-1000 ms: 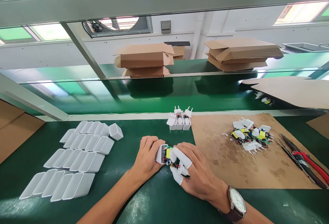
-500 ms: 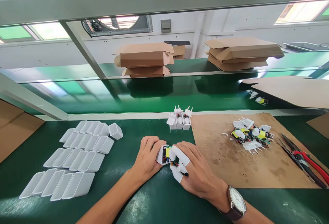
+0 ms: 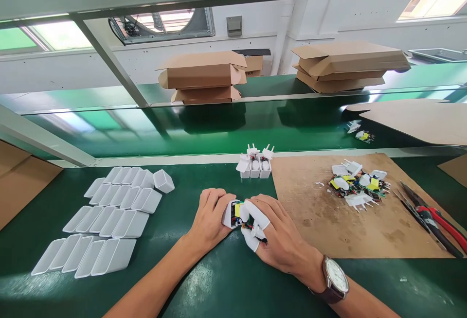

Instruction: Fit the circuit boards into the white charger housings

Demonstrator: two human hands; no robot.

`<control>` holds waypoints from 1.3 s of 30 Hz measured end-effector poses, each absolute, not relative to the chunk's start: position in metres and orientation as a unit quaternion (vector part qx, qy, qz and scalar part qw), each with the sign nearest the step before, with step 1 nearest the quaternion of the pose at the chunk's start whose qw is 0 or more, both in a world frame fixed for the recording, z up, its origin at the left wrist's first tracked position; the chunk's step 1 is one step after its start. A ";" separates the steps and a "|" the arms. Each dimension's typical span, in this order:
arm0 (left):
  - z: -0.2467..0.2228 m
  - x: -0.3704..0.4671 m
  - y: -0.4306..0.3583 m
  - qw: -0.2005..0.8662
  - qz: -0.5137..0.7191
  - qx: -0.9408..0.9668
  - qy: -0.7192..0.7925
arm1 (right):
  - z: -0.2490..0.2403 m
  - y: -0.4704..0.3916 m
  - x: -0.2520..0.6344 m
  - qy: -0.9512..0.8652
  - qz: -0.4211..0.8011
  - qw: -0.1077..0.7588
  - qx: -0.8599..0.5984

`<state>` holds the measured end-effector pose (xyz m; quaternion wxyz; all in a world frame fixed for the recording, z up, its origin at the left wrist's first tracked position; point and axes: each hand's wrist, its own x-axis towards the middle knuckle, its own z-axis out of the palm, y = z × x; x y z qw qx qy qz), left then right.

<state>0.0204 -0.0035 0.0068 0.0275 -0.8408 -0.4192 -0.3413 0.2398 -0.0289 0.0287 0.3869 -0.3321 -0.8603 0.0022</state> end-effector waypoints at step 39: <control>-0.008 0.019 -0.013 -0.527 -0.460 -0.588 -0.406 | 0.008 0.006 0.242 -0.879 0.066 0.333 -0.335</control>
